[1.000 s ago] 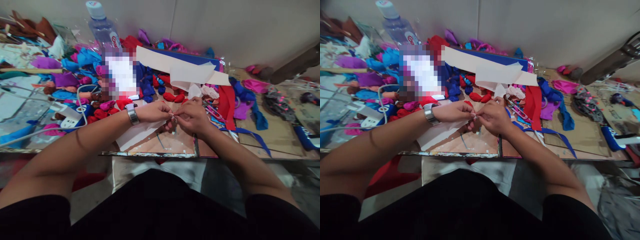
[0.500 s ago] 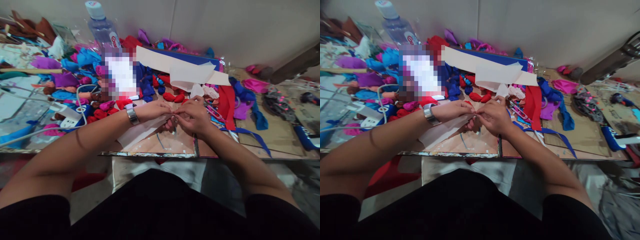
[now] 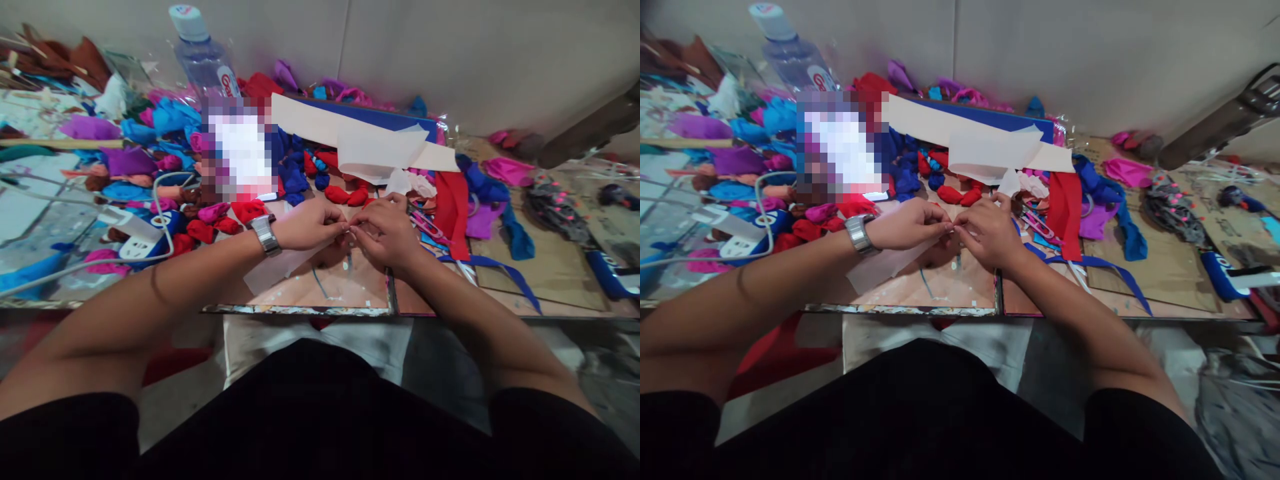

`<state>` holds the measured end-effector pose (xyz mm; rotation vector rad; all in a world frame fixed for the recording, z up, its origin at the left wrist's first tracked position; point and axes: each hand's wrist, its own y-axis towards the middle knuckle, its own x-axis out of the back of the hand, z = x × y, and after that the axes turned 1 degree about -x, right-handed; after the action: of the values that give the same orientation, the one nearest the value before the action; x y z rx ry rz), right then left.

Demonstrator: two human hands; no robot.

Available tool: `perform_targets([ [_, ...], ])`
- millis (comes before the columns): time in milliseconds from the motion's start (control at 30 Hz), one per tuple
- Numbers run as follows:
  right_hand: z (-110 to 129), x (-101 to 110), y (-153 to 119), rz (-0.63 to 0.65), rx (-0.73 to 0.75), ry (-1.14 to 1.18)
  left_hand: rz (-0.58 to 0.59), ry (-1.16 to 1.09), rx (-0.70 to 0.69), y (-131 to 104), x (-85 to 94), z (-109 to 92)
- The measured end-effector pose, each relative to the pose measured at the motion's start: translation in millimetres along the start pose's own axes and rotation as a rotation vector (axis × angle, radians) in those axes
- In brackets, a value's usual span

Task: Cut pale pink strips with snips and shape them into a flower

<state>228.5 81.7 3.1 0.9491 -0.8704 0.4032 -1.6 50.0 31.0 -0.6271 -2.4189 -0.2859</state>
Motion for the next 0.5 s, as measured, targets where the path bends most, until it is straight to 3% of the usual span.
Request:
perform_targets([
  [200, 2.9, 1.9, 1.3, 0.077, -0.038, -0.010, -0.119, 0.286, -0.030, -3.4, -8.3, -6.4],
  [500, 4.6, -1.5, 1.0, 0.131, -0.047, 0.000, -0.156, 0.378, -0.092, -6.0, -12.8, -7.2],
])
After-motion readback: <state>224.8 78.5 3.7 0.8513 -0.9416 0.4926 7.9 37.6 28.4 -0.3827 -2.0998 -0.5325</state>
